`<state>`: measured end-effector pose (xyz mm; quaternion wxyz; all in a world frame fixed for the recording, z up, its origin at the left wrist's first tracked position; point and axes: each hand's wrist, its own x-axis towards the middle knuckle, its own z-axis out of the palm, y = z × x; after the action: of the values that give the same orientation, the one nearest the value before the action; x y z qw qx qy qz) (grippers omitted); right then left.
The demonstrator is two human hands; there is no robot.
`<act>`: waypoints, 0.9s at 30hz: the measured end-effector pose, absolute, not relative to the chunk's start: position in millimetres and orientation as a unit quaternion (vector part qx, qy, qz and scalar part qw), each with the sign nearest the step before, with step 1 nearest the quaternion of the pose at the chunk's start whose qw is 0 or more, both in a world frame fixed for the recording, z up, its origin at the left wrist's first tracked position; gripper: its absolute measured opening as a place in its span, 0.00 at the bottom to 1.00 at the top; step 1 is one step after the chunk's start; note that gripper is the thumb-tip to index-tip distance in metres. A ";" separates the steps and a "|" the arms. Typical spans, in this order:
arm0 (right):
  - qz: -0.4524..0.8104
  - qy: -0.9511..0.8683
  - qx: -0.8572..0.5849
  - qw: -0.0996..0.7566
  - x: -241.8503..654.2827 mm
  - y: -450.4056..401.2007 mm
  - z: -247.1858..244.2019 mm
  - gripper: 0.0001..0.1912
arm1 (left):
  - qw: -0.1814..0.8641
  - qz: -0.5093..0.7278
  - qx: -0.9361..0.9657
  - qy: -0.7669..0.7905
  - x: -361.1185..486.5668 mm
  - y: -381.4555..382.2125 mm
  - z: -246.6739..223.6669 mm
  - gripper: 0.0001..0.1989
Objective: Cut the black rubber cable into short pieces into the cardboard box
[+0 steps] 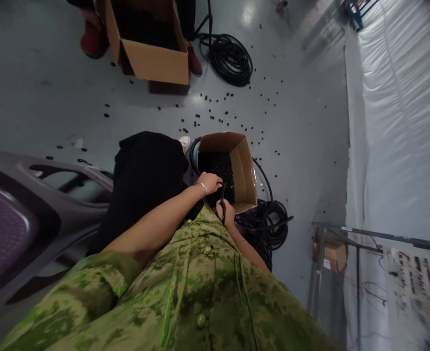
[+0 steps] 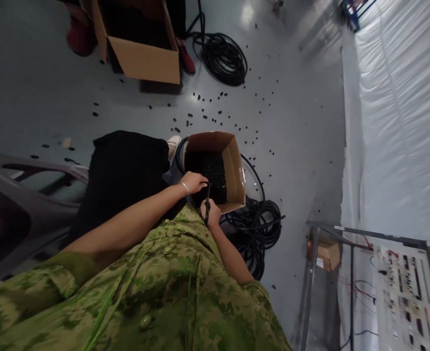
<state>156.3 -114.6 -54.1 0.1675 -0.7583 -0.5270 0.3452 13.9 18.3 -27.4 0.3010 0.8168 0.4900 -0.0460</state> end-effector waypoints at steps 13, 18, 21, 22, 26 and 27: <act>0.340 -0.519 -0.766 0.169 150.8 -109.9 -65.5 0.12 | 0.310 -0.060 0.796 0.516 15.6 17.6 -26.3 0.19; 0.334 -0.527 -0.761 0.180 149.3 -108.9 -65.8 0.13 | 0.280 -0.066 0.803 0.522 14.7 13.5 -17.4 0.19; 0.330 -0.520 -0.765 0.189 149.9 -108.3 -65.7 0.12 | 0.265 -0.063 0.804 0.529 14.0 11.5 -13.6 0.18; 0.331 -0.518 -0.764 0.194 150.5 -108.3 -65.5 0.12 | 0.268 -0.064 0.802 0.530 13.8 11.4 -13.0 0.18; 0.360 -0.510 -0.749 0.225 155.0 -110.2 -63.7 0.13 | 0.284 -0.068 0.797 0.530 14.1 12.8 -13.0 0.16; 0.373 -0.503 -0.744 0.234 156.5 -111.0 -63.0 0.14 | 0.285 -0.066 0.798 0.527 14.4 13.2 -13.4 0.17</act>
<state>156.5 -111.0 -63.0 0.2340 -0.7437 -0.5031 0.3729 14.4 13.2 -13.4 0.2846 0.7980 0.5271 -0.0662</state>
